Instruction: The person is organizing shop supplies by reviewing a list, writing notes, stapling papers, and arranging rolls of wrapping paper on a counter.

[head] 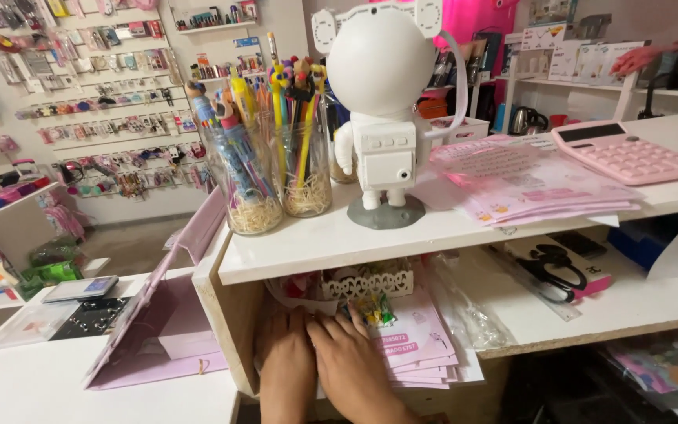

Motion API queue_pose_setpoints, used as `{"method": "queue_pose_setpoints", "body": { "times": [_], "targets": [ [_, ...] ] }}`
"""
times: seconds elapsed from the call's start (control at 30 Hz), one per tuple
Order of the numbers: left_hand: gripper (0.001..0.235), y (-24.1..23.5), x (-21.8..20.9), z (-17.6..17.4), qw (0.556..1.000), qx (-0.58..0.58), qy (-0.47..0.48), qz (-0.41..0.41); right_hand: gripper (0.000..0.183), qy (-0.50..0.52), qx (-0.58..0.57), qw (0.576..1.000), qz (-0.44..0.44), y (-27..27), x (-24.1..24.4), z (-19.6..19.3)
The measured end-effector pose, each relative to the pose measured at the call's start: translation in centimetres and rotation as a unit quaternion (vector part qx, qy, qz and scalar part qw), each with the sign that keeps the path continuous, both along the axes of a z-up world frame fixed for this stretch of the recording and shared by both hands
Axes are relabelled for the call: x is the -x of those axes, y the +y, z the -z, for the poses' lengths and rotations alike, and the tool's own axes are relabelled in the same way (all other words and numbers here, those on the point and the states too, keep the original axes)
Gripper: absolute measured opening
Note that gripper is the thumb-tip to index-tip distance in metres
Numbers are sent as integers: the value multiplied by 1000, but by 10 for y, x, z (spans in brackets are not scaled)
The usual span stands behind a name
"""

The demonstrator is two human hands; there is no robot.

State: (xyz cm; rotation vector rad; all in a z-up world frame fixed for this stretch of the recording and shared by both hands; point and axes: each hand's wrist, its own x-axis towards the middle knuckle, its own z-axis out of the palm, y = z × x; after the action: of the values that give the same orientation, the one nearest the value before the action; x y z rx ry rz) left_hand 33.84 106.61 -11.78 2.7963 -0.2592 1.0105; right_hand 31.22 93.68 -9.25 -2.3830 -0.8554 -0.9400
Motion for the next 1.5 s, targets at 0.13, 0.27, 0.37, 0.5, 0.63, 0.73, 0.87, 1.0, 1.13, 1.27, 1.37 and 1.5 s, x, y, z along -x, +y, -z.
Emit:
{"method": "queue_pose_setpoints", "body": {
  "times": [0.13,0.27,0.37,0.5,0.63,0.73,0.87,1.0,1.13,1.27,1.37,1.5],
  "targets": [
    [33,-3,9,-14,996,80,48,7,57,54,9,998,-15,0,3,-4],
    [46,1,5,-1,994,108,-33,-6,71,55,-5,998,-32,1,-1,-5],
    [50,0,9,14,980,188,-62,21,69,-12,-40,997,-61,1,4,-8],
    [43,-40,87,-75,873,445,-176,92,47,-41,-122,984,-126,-1,53,-48],
    [31,-56,95,-57,705,675,-204,-71,25,-126,-117,980,-95,4,89,-84],
    [24,-37,117,8,402,900,-157,59,26,-32,-70,959,-273,0,112,-105],
    [26,-24,194,-40,314,945,-71,-60,29,134,-30,922,-361,14,140,-113],
    [43,-7,272,-152,235,961,-121,-85,33,180,-45,866,-464,45,175,-128],
    [49,14,335,-179,256,939,-194,-121,46,195,-3,792,-579,76,208,-138],
    [44,24,400,-131,332,903,-257,-95,49,185,34,736,-650,104,251,-136],
    [40,23,448,-109,392,873,-272,-97,45,161,34,704,-691,116,287,-136],
    [47,16,505,-125,443,866,-207,-109,27,183,9,694,-696,123,329,-135]
  ]
}}
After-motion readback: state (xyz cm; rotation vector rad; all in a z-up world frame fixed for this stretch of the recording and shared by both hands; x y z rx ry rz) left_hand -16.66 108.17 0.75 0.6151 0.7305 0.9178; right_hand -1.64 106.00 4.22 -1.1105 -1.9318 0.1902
